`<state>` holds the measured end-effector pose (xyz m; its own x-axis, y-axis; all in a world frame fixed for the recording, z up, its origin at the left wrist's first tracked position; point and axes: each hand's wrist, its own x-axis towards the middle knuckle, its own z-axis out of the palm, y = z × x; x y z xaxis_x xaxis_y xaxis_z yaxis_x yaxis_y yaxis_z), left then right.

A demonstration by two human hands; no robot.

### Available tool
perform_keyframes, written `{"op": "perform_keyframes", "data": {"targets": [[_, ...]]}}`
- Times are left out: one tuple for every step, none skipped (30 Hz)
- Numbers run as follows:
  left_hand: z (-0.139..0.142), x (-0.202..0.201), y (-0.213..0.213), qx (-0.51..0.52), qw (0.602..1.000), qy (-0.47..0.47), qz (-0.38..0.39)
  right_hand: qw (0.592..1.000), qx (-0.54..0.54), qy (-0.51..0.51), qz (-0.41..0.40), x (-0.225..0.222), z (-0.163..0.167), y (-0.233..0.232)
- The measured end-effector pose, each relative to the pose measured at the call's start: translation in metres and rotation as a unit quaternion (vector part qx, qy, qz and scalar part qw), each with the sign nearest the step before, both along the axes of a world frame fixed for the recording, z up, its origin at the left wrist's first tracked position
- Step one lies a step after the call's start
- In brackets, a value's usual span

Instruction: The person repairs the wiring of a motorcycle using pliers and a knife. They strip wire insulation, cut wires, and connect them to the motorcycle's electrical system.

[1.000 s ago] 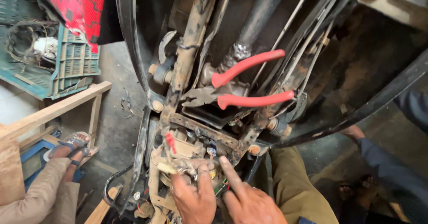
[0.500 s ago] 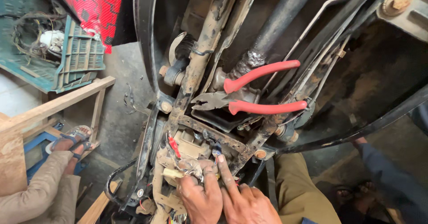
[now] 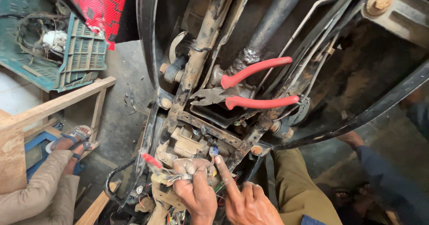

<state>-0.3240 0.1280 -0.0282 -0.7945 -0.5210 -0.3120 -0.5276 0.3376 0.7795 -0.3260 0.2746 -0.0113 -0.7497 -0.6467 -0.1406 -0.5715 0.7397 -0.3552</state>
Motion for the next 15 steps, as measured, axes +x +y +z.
{"op": "perform_keyframes", "data": {"targets": [[0.000, -0.001, 0.001, 0.013, 1.000, -0.002, 0.015, 0.999, -0.033, -0.018, -0.008, -0.002, 0.000, 0.002], [0.001, -0.002, 0.001, 0.032, 0.999, 0.002, 0.025, 0.997, -0.067, -0.035, -0.017, -0.004, 0.000, 0.004], [0.002, -0.004, 0.002, 0.051, 0.998, 0.006, 0.035, 0.993, -0.100, -0.051, -0.025, -0.006, 0.000, 0.006], [0.004, -0.007, 0.003, 0.069, 0.996, 0.009, 0.047, 0.993, -0.096, -0.062, -0.040, -0.009, -0.001, 0.007], [0.008, -0.010, 0.003, 0.039, 0.999, -0.023, 0.010, 0.991, -0.093, -0.074, -0.053, -0.012, -0.002, 0.008], [0.012, -0.013, 0.002, 0.008, 0.998, -0.056, -0.028, 0.990, -0.091, -0.087, -0.067, -0.015, -0.004, 0.009], [0.017, -0.017, 0.001, -0.021, 0.993, -0.089, -0.068, 0.990, -0.083, -0.101, -0.059, -0.017, -0.005, 0.009], [0.019, -0.022, 0.002, -0.044, 0.989, -0.115, -0.082, 0.989, -0.074, -0.113, -0.052, -0.020, -0.006, 0.009], [0.022, -0.026, 0.003, -0.069, 0.983, -0.142, -0.093, 0.989, -0.066, -0.126, -0.043, -0.022, -0.008, 0.008], [0.026, -0.030, 0.004, -0.098, 0.975, -0.170, -0.101, 0.982, -0.082, -0.167, -0.042, -0.025, -0.009, 0.008], [0.030, -0.033, 0.005, -0.105, 0.977, -0.160, -0.099, 0.973, -0.099, -0.205, -0.041, -0.026, -0.010, 0.007], [0.030, -0.036, 0.006, -0.110, 0.978, -0.147, -0.100, 0.963, -0.114, -0.240, -0.044, -0.028, -0.010, 0.005], [0.029, -0.039, 0.008, -0.112, 0.979, -0.133, -0.104, 0.964, -0.114, -0.238, -0.030, -0.029, -0.011, 0.004], [0.028, -0.041, 0.009, -0.114, 0.979, -0.142, -0.093, 0.965, -0.111, -0.236, -0.017, -0.029, -0.012, 0.003], [0.028, -0.041, 0.010, -0.115, 0.978, -0.156, -0.080, 0.965, -0.109, -0.239, -0.003, -0.030, -0.012, 0.002]]}}
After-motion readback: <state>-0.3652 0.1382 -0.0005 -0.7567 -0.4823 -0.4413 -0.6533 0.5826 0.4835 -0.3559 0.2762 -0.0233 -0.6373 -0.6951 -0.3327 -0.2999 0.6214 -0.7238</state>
